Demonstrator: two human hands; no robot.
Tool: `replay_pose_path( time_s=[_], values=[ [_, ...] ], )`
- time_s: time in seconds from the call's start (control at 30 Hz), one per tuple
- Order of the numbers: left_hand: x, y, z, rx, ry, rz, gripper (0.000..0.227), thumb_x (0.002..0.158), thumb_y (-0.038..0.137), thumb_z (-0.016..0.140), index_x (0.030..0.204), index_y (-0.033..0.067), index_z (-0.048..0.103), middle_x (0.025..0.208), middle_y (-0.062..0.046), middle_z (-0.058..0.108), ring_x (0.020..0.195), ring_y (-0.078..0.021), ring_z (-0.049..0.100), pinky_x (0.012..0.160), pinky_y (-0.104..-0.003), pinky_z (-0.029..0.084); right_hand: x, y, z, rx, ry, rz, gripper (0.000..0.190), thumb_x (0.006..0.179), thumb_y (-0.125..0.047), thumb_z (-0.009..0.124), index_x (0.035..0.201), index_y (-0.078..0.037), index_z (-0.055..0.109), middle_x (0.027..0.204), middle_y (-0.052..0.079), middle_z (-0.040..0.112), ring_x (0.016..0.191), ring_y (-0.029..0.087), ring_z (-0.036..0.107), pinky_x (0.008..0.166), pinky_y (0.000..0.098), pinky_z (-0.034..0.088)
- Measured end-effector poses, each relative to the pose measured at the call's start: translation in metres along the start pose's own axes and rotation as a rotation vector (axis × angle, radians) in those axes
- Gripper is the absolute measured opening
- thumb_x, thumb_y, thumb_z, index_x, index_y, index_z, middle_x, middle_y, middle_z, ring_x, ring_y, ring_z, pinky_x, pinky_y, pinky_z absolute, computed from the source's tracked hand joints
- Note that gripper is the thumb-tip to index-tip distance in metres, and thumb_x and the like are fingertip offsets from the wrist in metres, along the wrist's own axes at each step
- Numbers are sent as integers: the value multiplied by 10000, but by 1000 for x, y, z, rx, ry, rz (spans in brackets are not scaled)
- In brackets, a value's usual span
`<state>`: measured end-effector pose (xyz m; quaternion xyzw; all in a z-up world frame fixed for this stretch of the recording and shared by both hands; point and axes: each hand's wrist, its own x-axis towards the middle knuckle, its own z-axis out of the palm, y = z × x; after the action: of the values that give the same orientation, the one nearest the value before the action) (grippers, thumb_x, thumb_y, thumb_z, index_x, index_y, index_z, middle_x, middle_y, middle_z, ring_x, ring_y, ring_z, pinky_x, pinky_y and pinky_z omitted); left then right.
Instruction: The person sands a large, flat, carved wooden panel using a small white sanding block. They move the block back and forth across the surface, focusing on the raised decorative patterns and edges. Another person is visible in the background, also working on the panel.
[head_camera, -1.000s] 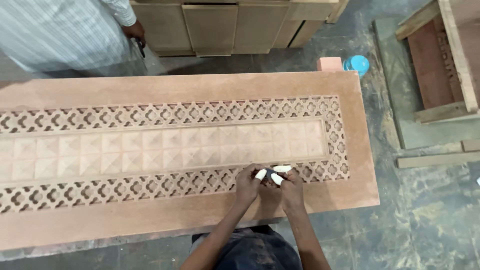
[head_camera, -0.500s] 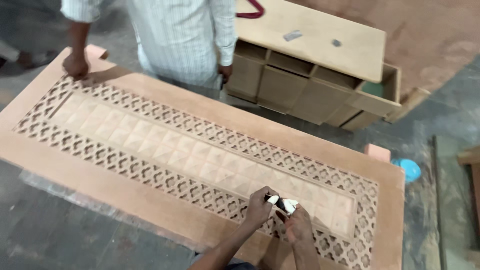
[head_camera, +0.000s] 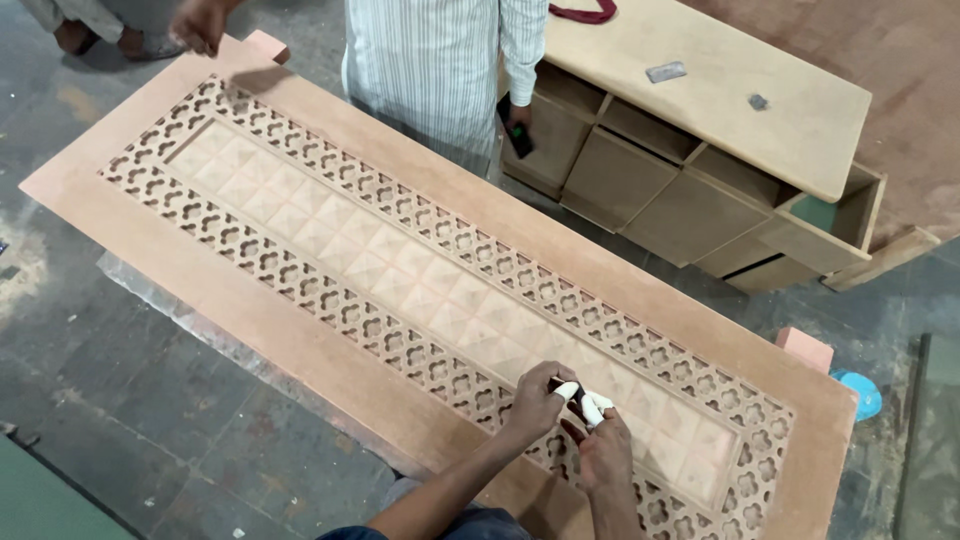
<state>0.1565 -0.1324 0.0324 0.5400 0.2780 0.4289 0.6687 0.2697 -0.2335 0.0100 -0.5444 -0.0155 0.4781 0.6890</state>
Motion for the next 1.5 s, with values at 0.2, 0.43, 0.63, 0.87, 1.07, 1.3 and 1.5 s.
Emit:
replay_pose_path(
  time_s=[0.2, 0.43, 0.63, 0.87, 1.07, 1.3, 1.5],
  values=[
    [-2, -19, 6, -207, 8, -256, 159, 870, -85, 553, 973, -29, 661, 937, -86, 706, 869, -150, 671, 792, -285, 554, 14, 22, -25, 65, -6, -66, 340, 1007, -53, 329, 1219, 32, 580, 1180, 169, 670, 1100, 298, 667, 920, 501, 550],
    [2, -16, 3, -66, -77, -270, 231, 870, -79, 590, 1070, -39, 699, 935, -70, 728, 854, -135, 681, 786, -274, 558, 26, 19, -33, 80, 110, -221, 316, 995, -26, 370, 1186, 105, 585, 1124, 206, 674, 984, 322, 697, 915, 447, 585],
    [5, -26, 14, -183, -98, -304, 191, 911, -87, 620, 1071, -55, 719, 941, -71, 737, 841, -119, 681, 764, -264, 563, 10, 3, -22, -31, 66, -304, 263, 918, 95, 508, 1144, 124, 639, 1101, 168, 686, 1017, 248, 685, 965, 366, 560],
    [2, -30, 21, -190, -76, -283, 163, 923, -85, 604, 1071, -50, 663, 941, -61, 695, 849, -112, 646, 755, -257, 546, 10, 0, -17, -78, 76, -340, 255, 921, 115, 532, 1146, 125, 651, 1087, 143, 681, 1004, 200, 665, 923, 302, 536],
    [2, -41, 19, -173, -32, -298, 179, 919, -59, 586, 1078, -46, 669, 956, -52, 695, 861, -108, 660, 771, -269, 565, 9, -2, -8, -115, -1, -307, 250, 929, 108, 526, 1142, 110, 656, 1082, 137, 697, 997, 200, 679, 908, 306, 550],
    [-2, -40, 10, -146, -132, -247, 271, 880, -88, 529, 1097, -50, 686, 935, -78, 708, 832, -128, 684, 759, -273, 580, -10, -18, 8, -461, 74, -297, 345, 896, 107, 546, 1205, 76, 696, 1051, 139, 719, 922, 190, 672, 815, 297, 523],
    [2, -24, 2, 58, -107, -350, 202, 880, -47, 571, 1008, -55, 728, 780, -66, 701, 667, -133, 658, 598, -284, 549, -33, -33, 20, -507, 14, -352, 386, 835, 59, 616, 1212, -22, 644, 1070, 35, 696, 929, 110, 686, 772, 232, 533]
  ],
)
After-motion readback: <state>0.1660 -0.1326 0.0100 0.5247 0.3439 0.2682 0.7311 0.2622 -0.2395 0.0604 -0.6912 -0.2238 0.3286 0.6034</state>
